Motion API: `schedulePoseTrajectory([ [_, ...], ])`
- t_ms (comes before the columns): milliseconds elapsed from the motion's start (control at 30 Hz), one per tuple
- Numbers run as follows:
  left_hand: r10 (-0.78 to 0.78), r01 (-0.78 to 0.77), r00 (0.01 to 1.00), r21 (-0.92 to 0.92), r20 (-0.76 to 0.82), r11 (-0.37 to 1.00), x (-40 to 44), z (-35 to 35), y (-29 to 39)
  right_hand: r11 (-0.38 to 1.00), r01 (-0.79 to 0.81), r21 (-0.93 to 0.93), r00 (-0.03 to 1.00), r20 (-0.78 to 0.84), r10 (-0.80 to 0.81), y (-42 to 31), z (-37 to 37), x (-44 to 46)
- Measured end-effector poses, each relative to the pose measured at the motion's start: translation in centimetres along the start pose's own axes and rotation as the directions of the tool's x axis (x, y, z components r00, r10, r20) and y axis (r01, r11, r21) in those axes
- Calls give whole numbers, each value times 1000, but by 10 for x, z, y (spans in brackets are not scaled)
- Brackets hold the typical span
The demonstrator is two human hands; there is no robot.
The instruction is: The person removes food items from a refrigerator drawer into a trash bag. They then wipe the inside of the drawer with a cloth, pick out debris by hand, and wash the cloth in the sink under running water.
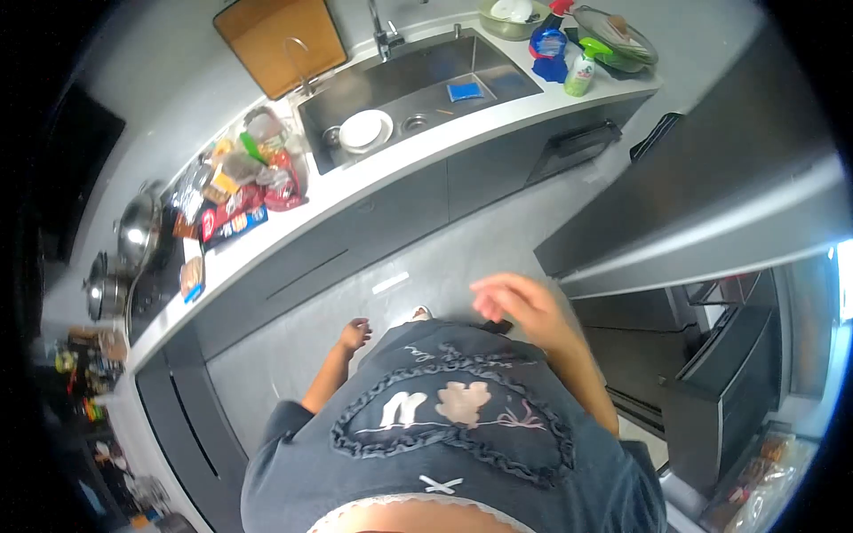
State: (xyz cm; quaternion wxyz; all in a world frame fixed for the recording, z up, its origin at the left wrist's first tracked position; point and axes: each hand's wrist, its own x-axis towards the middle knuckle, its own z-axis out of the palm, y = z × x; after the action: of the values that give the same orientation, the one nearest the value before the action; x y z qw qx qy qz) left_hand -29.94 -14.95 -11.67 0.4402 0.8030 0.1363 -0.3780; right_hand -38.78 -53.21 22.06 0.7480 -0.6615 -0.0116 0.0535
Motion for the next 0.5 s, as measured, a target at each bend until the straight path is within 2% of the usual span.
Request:
schedulePoseTrajectory([
  [33, -19, 16, 1000, -100, -24, 995, -6, -21, 8, 998, -45, -46, 999, 9, 45, 5, 8, 32],
  [100, -79, 40, 983, -228, -167, 973, -10, -56, 6, 998, -64, -28, 993, -96, 61, 37, 14, 93],
  [167, -167, 99, 964, -300, -209, 949, -9, -86, -12, 991, -132, -21, 958, -261, 122, 63, 12, 151],
  [233, -261, 178, 941, -338, -217, 924, -7, -106, -39, 990, -131, -53, 891, -444, 94, 92, -7, 198],
  [300, -372, 244, 908, -479, -192, 843, -8, -120, -72, 971, -160, -178, 790, -612, 18, 135, -49, 247],
  [333, -372, 200, 899, -540, -231, 818, -13, -120, -89, 949, -179, -258, 730, -682, -48, 165, -82, 276],
  [367, -323, 181, 924, -507, -206, 843, -22, -123, -105, 919, -208, -336, 668, -735, -117, 185, -116, 302],
  [433, -299, 151, 932, -533, -203, 833, -18, -111, -180, 912, -140, -386, 568, -786, -246, 187, -164, 338],
  [467, -305, 133, 927, -567, -220, 813, -13, -106, -223, 812, -289, -506, 538, -788, -299, 181, -195, 354],
  [500, -317, 129, 921, -592, -226, 795, -20, -101, -230, 678, -431, -595, 516, -779, -355, 173, -224, 369],
])
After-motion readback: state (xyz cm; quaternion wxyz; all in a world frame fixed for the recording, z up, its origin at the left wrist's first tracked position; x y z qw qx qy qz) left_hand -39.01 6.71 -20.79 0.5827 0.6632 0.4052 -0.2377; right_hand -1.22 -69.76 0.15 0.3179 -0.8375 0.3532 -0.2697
